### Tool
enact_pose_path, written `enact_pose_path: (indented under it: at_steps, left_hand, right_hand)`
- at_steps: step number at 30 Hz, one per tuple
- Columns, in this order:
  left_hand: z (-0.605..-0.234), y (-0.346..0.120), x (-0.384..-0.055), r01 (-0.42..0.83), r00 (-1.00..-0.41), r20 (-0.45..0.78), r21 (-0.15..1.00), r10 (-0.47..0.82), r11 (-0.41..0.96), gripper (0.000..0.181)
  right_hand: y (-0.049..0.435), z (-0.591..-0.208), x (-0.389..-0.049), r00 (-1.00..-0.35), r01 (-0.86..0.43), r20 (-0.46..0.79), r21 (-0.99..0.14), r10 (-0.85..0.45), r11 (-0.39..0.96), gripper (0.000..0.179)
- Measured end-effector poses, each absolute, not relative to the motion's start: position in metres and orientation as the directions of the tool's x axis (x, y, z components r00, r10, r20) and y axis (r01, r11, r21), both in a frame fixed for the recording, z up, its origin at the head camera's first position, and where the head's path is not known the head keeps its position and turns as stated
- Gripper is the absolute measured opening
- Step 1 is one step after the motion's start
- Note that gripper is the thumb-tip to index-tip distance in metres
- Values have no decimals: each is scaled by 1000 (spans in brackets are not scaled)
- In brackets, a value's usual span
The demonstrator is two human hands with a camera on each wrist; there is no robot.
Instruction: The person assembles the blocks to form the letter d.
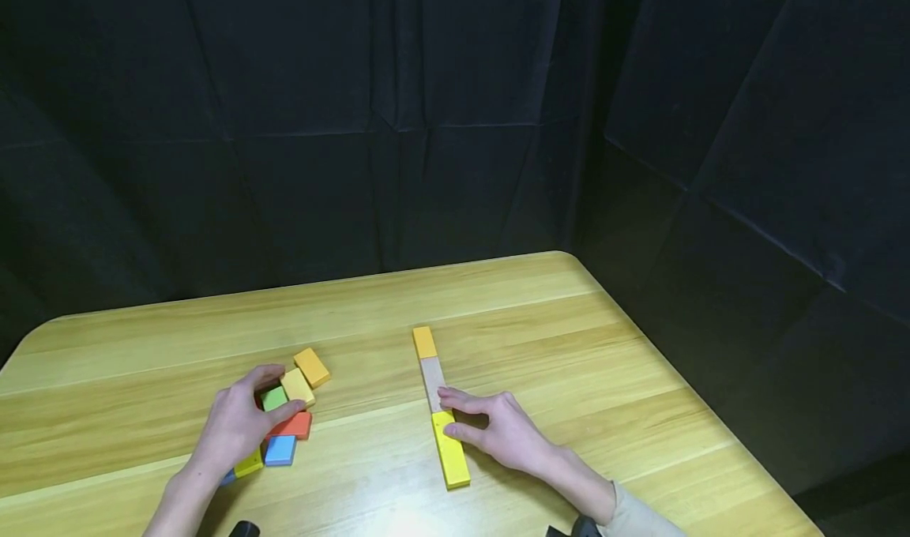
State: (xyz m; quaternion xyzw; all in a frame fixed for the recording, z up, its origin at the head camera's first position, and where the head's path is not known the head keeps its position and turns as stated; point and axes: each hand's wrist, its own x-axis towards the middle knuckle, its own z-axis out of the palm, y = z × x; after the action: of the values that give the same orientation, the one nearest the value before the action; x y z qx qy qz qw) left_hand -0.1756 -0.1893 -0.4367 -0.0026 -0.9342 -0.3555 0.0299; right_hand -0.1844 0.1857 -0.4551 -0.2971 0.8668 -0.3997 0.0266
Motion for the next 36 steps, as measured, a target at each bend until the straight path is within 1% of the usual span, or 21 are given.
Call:
enact_pose_path:
  at_steps: [6, 15, 28, 36]
  left_hand:
    - [-437, -189, -174, 25, -997, 70, 651, -27, 758, 66]
    - [-436, -190, -176, 5, -999, 36, 661, -25, 750, 73]
    - [-439, -189, -177, 24, -997, 68, 661, -28, 750, 68]
    - [-438, -190, -177, 14, -997, 65, 675, -40, 738, 70]
  right_hand:
    - [185, -456, -185, -823, -492, 192, -710, -534, 503, 43]
    - [185, -455, -185, -821, -495, 197, -714, -536, 495, 42]
    - [185, -456, -185, -825, -486, 188, -717, -533, 499, 42]
    - [185, -457, -185, -820, -498, 199, -710, -537, 498, 40]
